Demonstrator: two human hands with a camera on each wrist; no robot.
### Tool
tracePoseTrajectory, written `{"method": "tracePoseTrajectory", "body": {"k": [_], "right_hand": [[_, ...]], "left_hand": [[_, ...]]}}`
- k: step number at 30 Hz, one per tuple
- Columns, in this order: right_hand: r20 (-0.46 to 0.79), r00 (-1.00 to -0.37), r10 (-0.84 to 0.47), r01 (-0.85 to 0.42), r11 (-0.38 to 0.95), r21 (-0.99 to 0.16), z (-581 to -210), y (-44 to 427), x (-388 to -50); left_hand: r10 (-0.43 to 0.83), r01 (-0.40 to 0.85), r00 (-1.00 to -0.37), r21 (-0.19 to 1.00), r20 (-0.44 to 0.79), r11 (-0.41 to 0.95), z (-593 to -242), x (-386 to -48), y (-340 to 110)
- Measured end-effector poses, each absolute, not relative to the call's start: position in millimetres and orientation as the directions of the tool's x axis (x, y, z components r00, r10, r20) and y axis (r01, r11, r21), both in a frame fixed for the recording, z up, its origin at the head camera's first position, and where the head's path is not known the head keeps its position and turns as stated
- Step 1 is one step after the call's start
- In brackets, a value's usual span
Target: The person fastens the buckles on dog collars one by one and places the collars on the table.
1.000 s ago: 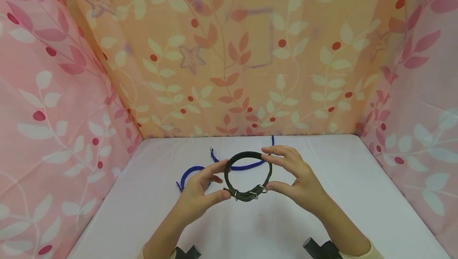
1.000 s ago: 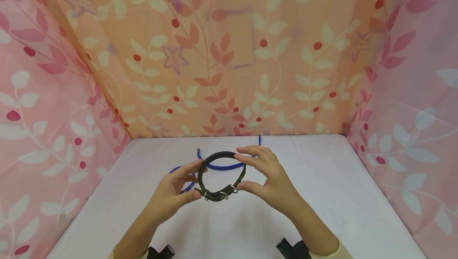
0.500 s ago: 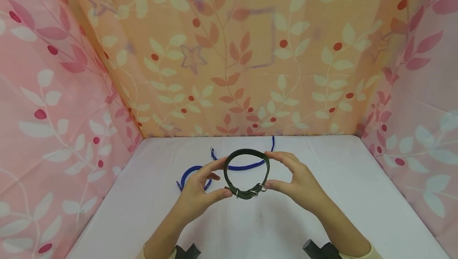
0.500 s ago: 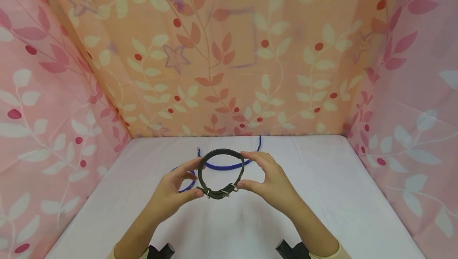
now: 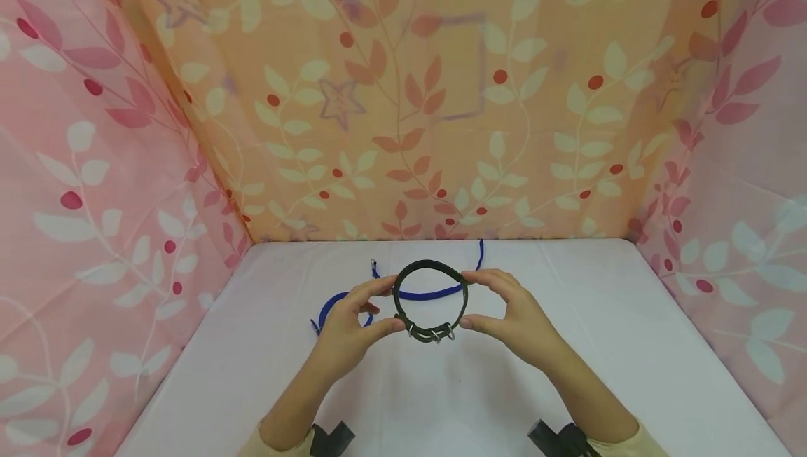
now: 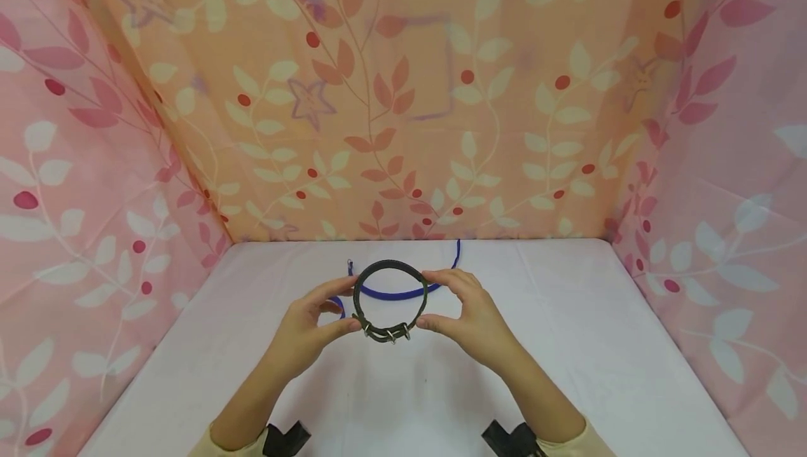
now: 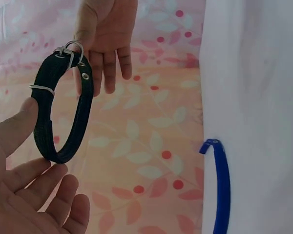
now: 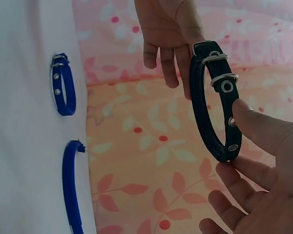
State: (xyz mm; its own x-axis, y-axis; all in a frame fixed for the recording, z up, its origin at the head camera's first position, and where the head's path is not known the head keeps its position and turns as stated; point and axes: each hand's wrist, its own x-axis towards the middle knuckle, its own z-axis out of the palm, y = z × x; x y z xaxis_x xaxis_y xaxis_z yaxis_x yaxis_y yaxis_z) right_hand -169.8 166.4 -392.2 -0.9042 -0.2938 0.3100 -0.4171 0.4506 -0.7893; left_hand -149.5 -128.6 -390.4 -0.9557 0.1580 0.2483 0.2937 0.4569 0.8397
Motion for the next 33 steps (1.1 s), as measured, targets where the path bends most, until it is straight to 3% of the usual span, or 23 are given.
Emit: {"method": "tracePoseTrajectory", "body": {"k": [11, 33], "right_hand": [[0.206, -0.948, -0.245, -0.303, 0.48, -0.823, -424.2, 156.9, -191.9], [0.145, -0.968, -0.204, -0.238, 0.58, -0.779, -478.6, 142.9, -210.2]], "left_hand": [[0.128, 0.186, -0.982, 0.862, 0.142, 0.472, -421.9, -172.8, -129.5], [0.225, 0.166, -0.973, 0.851, 0.059, 0.497, -480.8, -209.2, -131.5]]}}
